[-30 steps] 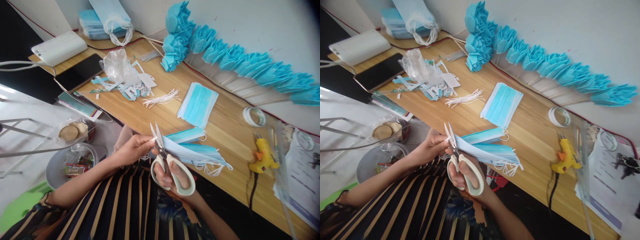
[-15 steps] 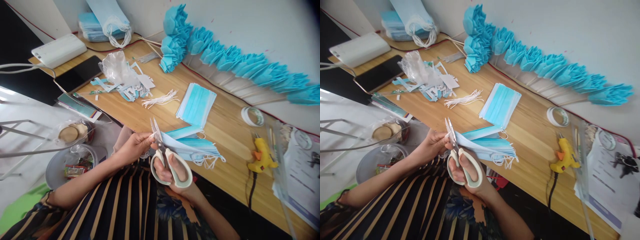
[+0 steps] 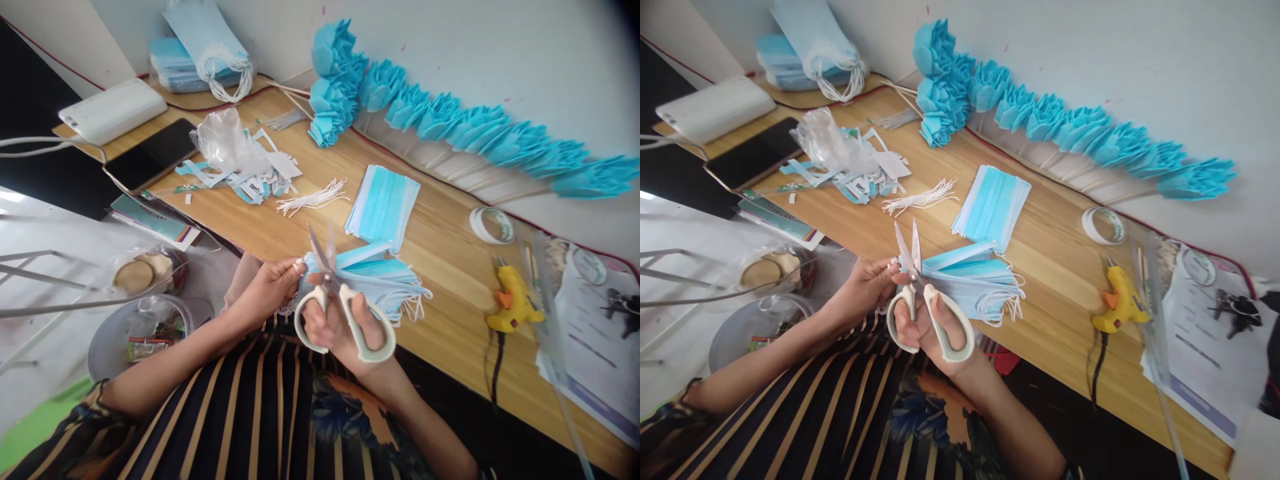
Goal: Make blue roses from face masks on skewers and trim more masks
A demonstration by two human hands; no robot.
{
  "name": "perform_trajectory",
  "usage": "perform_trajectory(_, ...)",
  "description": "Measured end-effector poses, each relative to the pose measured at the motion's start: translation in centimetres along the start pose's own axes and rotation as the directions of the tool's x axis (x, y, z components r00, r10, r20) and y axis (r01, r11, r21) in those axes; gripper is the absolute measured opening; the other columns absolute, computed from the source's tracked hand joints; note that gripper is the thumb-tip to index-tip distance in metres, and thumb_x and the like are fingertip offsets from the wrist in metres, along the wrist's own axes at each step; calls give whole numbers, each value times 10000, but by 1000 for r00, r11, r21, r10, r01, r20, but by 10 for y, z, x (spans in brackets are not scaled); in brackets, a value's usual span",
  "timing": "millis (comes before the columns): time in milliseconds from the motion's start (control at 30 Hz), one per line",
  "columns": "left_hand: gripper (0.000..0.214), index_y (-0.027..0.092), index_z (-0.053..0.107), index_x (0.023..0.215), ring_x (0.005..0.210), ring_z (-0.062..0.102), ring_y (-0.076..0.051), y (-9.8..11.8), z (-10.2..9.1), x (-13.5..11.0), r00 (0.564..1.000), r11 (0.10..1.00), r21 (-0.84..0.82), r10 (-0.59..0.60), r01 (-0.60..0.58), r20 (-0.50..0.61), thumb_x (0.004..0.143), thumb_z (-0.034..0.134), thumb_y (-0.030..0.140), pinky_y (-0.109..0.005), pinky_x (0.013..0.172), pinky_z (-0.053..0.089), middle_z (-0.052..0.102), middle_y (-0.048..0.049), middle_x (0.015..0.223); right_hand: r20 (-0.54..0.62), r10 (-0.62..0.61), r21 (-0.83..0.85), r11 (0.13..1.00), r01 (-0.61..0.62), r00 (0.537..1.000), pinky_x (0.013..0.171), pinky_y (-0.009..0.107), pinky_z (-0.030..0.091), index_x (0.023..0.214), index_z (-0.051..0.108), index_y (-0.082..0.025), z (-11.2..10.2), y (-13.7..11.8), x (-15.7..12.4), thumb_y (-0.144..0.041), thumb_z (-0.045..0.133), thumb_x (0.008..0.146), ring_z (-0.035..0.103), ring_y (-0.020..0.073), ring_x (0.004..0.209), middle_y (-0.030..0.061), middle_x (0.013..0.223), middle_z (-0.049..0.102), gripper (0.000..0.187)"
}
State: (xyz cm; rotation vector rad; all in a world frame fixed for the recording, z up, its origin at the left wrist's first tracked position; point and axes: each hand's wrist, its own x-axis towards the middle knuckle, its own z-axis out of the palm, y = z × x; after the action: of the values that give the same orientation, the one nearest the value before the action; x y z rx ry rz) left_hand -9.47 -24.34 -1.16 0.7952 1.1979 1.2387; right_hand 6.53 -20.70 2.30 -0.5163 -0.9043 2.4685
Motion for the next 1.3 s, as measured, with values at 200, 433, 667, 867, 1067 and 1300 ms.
perform_trajectory(200,384,167,578,950,431,202,-55,13,3,2,999,988,-152,8,-14,-40,946,602,550,-188,423,168,279,110,505,-179,-245,-401,902,157,953,511,254,380,1225,629,-297,-1,-24,-13,-569,672,874,454,107,572,-7,805,609,447)
perform_trajectory(433,554,213,489,1365,422,181,-68,18,-6,-10,983,924,-350,110,-155,-144,929,659,509,-195,430,205,241,128,527,-385,-296,-758,641,-116,874,612,284,482,1201,648,-257,1,-28,2,-452,719,828,614,148,688,-2,818,718,427)
perform_trajectory(667,442,189,580,1101,431,223,-57,9,-29,-33,978,947,-315,-10,-58,-209,849,751,508,-186,442,237,293,121,530,-362,-328,-754,653,-67,872,667,309,561,1197,649,-262,-9,-26,12,-526,715,833,685,158,733,11,870,754,455)
perform_trajectory(867,335,167,567,834,461,315,-50,3,-32,-32,984,985,41,-163,166,-67,836,737,455,-183,451,246,410,82,574,-343,-357,-789,611,-61,869,728,356,604,1225,662,-274,-12,-21,12,-512,712,855,716,185,764,4,829,740,443)
perform_trajectory(1067,286,152,702,942,820,628,-169,4,-30,-23,994,915,395,-102,81,32,865,640,421,-260,737,485,714,-51,916,-324,-371,-814,579,-57,870,723,363,608,1271,648,-268,-13,-21,12,-481,699,874,702,184,738,-7,771,705,453)
perform_trajectory(1300,253,174,719,1037,828,666,-213,-8,-19,-26,988,793,596,50,-127,144,850,679,339,-295,768,484,762,-60,950,-303,-351,-828,556,-63,886,713,349,596,1279,649,-270,-12,-23,14,-494,694,874,688,171,711,-11,789,709,465)
